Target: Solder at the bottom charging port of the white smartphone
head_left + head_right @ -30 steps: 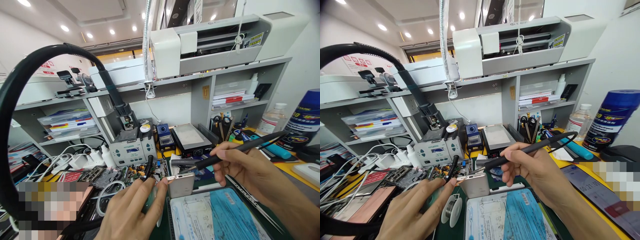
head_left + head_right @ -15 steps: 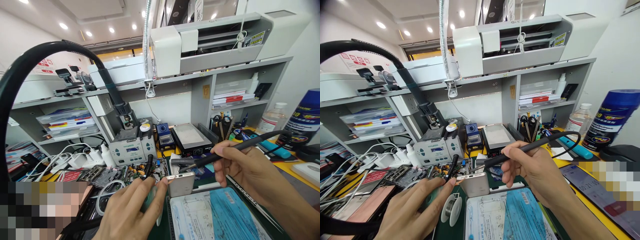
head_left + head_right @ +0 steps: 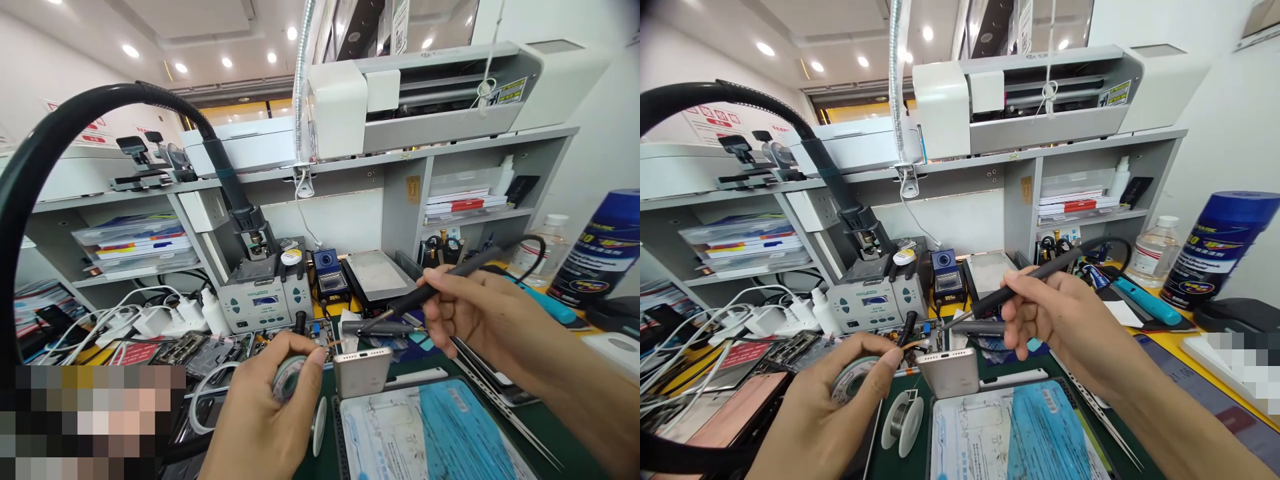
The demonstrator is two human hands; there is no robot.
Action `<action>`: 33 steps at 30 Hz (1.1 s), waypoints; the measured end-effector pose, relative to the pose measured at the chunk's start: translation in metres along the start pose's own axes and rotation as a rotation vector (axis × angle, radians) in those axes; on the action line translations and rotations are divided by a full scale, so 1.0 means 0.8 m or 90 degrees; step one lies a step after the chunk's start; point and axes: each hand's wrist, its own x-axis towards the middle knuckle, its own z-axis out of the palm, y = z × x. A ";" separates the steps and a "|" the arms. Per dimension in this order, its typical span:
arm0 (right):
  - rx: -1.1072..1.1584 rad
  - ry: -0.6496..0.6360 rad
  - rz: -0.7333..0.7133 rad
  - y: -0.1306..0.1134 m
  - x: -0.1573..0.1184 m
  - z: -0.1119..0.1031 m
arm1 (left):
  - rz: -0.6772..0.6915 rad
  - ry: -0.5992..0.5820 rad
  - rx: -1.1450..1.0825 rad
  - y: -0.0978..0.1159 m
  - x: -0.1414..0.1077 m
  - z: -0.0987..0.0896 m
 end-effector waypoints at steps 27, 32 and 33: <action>-0.200 -0.033 -0.060 -0.009 0.051 0.032 | -0.315 -0.088 -0.215 0.013 0.024 0.014; -0.213 -0.052 -0.067 -0.007 0.049 0.033 | -0.316 -0.074 -0.234 0.016 0.023 0.015; -0.215 -0.053 -0.068 -0.006 0.049 0.033 | -0.320 -0.075 -0.234 0.017 0.023 0.016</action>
